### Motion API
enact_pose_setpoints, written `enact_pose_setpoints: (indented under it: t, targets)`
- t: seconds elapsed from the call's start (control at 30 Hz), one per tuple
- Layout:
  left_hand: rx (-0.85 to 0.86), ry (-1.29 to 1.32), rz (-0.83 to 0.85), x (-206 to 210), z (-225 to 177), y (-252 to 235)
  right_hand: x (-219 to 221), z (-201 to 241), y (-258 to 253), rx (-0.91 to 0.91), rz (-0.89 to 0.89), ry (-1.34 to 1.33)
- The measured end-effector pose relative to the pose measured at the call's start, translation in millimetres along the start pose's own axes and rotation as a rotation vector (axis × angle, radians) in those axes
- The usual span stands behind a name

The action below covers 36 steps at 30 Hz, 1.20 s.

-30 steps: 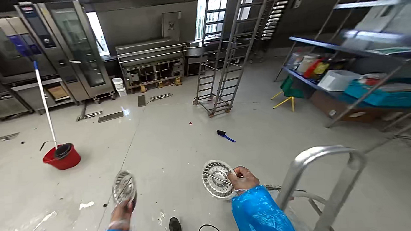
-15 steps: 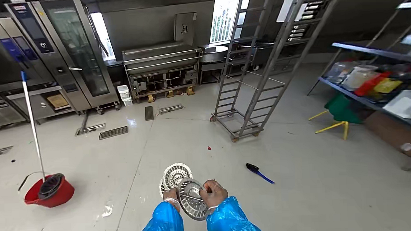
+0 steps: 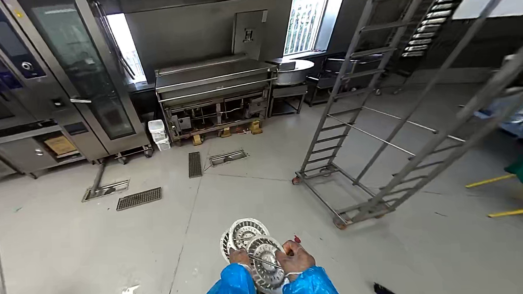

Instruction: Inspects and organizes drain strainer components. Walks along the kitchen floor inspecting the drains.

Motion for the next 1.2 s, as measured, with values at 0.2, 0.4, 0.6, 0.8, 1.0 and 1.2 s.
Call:
enact_pose_setpoints:
  t: [0.2,0.4,0.6,0.8,1.0,1.2]
  targets:
    - [0.060,0.285,-0.018,53,-140,-147,10,43,-223,0.095,0.108,-0.051]
    - [0.046,0.484,-0.131,60,-279,-261,33,125,-399,0.040,0.188,-0.053]
    - [0.067,0.570,-0.142,79,-375,-403,72,191,-566,-0.009,0.287,0.073]
    - [0.172,0.450,-0.018,107,-498,-513,93,244,-717,0.021,0.205,0.090]
    - [0.241,0.343,0.114,141,-598,-619,107,281,-867,0.025,0.172,0.041]
    - [0.160,0.392,-0.024,156,-656,-719,144,326,-1003,-0.043,0.419,0.134]
Point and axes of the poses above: each hand's wrist, its own y-axis away from the middle knuckle, its own x-axis out of the palm, z = x × y, the point moved 2 cm from there along -y, towards the middle knuckle, and after that the axes turned 1 degree about -z, right-handed, at the moved point
